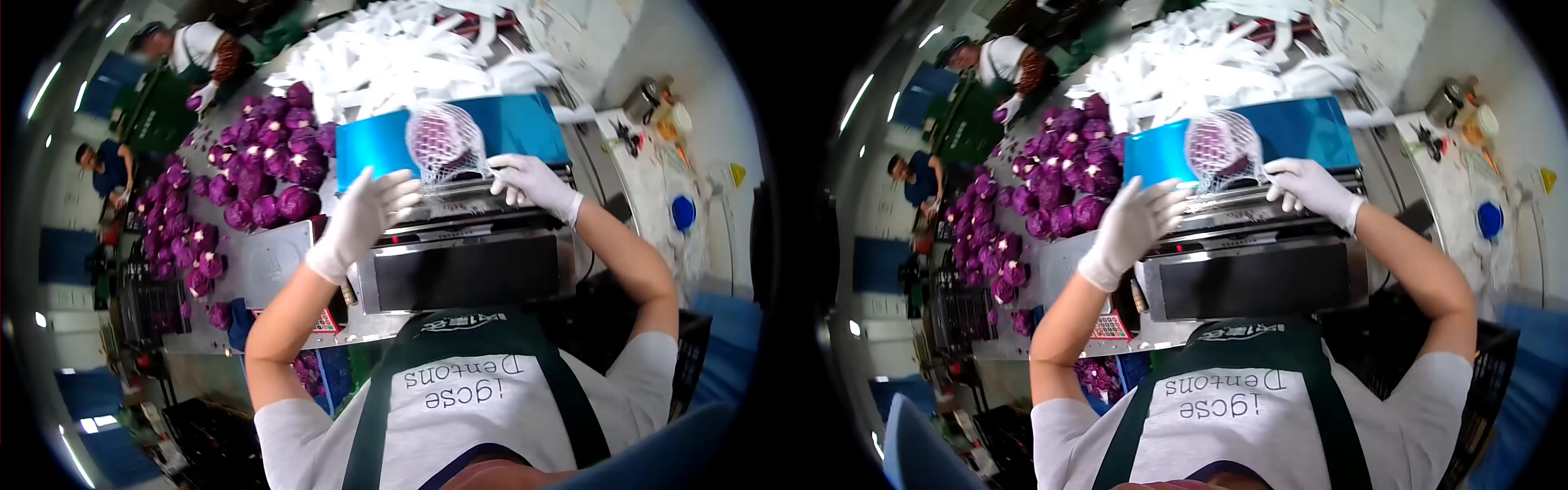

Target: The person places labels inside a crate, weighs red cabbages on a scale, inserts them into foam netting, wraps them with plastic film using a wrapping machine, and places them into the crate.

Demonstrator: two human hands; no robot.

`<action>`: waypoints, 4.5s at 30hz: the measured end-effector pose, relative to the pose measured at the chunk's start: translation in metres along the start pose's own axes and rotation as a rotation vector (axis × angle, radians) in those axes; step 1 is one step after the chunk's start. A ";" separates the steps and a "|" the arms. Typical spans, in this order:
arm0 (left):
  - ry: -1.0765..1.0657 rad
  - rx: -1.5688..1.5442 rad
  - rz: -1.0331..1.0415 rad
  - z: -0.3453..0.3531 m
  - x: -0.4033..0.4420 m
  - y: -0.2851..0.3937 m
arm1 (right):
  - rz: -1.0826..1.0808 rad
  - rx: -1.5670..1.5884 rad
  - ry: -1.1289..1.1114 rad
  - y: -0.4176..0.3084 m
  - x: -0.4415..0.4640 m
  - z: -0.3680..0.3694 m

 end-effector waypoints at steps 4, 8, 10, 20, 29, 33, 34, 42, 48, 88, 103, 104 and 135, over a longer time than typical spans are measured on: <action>0.057 0.409 0.148 -0.033 -0.023 0.038 | -0.078 -0.086 -0.044 -0.005 -0.016 -0.004; 0.188 1.173 0.392 -0.043 -0.037 0.067 | -0.414 -0.643 0.104 -0.048 -0.041 -0.014; 0.062 1.724 0.563 -0.014 -0.038 0.065 | -0.553 -0.964 0.078 -0.061 -0.049 -0.010; 0.264 1.676 0.969 0.058 0.024 0.050 | -0.943 -1.041 0.316 -0.095 -0.014 0.038; 0.492 1.244 1.165 -0.018 -0.030 0.050 | -0.751 -0.793 0.257 -0.099 0.034 0.041; 0.952 1.628 0.537 -0.172 -0.080 0.100 | -0.588 -0.697 0.152 -0.094 0.071 0.013; 0.916 1.732 0.341 -0.242 -0.081 0.098 | -0.608 -0.617 0.108 -0.093 0.080 0.010; 1.242 1.487 -0.436 -0.426 -0.273 0.086 | -0.464 -0.478 -0.021 -0.083 0.101 0.008; 1.086 1.621 -0.535 -0.435 -0.285 0.081 | -0.427 -0.453 0.096 -0.100 0.059 -0.001; -0.322 1.219 0.238 0.015 -0.072 0.045 | -0.293 -0.646 -0.522 -0.083 -0.100 0.028; 0.041 1.276 0.588 -0.022 0.125 0.044 | -0.634 -0.826 0.049 -0.046 0.110 0.008; 0.020 1.233 0.529 -0.024 0.123 0.040 | -0.578 -0.801 0.058 -0.042 0.110 0.010; 0.210 0.209 0.139 -0.139 -0.152 -0.144 | 0.009 0.108 0.388 0.089 -0.190 0.072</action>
Point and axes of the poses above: each hand's wrist, its own x-axis towards the middle knuckle, its own z-axis out of the palm, y = z × x, the point moved 10 cm from there along x, towards the middle knuckle, and after that the axes turned 2 degrees about y, right-handed, at the moved point
